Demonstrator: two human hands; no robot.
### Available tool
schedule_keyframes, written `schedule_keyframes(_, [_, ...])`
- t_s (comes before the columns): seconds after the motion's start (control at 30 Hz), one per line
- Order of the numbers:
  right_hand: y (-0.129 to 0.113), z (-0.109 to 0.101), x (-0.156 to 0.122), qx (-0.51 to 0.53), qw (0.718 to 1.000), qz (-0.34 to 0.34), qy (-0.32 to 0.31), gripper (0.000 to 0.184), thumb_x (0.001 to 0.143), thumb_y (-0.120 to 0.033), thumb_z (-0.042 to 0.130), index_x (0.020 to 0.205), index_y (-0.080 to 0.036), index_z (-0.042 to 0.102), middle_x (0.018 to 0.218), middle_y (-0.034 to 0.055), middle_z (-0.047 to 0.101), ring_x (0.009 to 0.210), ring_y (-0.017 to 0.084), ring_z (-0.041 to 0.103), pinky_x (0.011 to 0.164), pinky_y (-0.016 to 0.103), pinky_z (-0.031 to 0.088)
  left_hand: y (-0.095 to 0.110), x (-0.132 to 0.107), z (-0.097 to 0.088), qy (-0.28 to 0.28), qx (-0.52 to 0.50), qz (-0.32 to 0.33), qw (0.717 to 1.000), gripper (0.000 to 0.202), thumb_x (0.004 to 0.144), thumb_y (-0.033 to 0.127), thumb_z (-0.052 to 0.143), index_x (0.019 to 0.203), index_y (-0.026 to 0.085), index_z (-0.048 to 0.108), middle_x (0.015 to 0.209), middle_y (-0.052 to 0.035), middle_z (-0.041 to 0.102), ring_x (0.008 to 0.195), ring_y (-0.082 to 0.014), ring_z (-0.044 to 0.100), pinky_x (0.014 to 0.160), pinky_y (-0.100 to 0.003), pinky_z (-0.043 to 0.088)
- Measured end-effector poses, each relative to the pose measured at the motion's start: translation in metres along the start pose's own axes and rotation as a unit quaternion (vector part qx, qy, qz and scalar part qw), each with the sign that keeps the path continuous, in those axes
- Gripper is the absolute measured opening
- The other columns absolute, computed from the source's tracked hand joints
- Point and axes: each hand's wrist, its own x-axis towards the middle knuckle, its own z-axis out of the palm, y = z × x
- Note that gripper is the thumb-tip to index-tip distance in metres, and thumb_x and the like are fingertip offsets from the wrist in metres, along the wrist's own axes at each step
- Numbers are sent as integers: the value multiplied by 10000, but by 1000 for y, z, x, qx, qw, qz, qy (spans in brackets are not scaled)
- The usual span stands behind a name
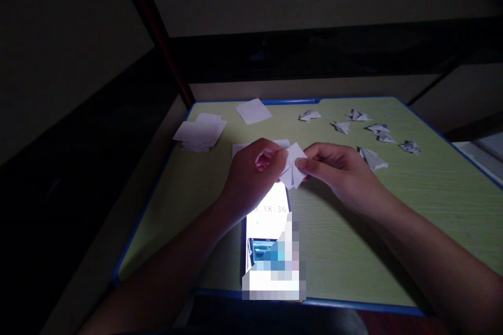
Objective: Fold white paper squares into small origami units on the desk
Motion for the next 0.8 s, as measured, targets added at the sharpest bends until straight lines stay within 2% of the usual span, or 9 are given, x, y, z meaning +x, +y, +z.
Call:
schedule_keyframes(0.2, [1, 1, 0, -3, 1000, -18, 9, 190, 779, -284, 670, 637, -181, 597, 611, -11, 588, 556, 103, 509, 531, 254, 364, -3, -3, 1, -40, 22, 28, 999, 120, 779, 262, 597, 703, 175, 561, 627, 13, 588, 582, -97, 552, 518, -207, 456])
schedule_keyframes(0.47, [-2, 2, -3, -15, 1000, -26, -4, 223, 794, -309, 658, 628, -183, 580, 606, -11, 581, 549, 99, 496, 506, 240, 361, -2, -4, 0, -37, 56, 48, 997, 160, 785, 218, 579, 646, 177, 512, 583, 35, 522, 552, -85, 492, 497, -208, 394])
schedule_keyframes(0.6, [-3, 3, -3, -10, 999, -33, -13, 225, 782, -313, 668, 622, -188, 572, 594, -13, 577, 540, 100, 500, 500, 240, 370, -2, -4, 0, -48, 54, 55, 996, 195, 789, 209, 584, 620, 182, 490, 566, 38, 524, 546, -88, 498, 504, -215, 404])
schedule_keyframes(0.73, [-3, 3, -2, 5, 999, -41, -3, 215, 775, -308, 672, 622, -195, 572, 597, -15, 585, 543, 102, 505, 508, 240, 385, 11, 0, -15, -94, 51, 20, 994, 163, 851, 247, 560, 712, 169, 595, 633, 12, 610, 572, -96, 563, 519, -219, 445])
schedule_keyframes(0.8, [-3, 1, -2, 8, 999, -41, 10, 208, 773, -306, 674, 628, -197, 573, 608, -14, 596, 551, 104, 510, 514, 242, 385, 24, -1, -31, -56, 53, 31, 997, 156, 879, 304, 566, 852, 168, 638, 763, -7, 669, 625, -100, 599, 545, -221, 468])
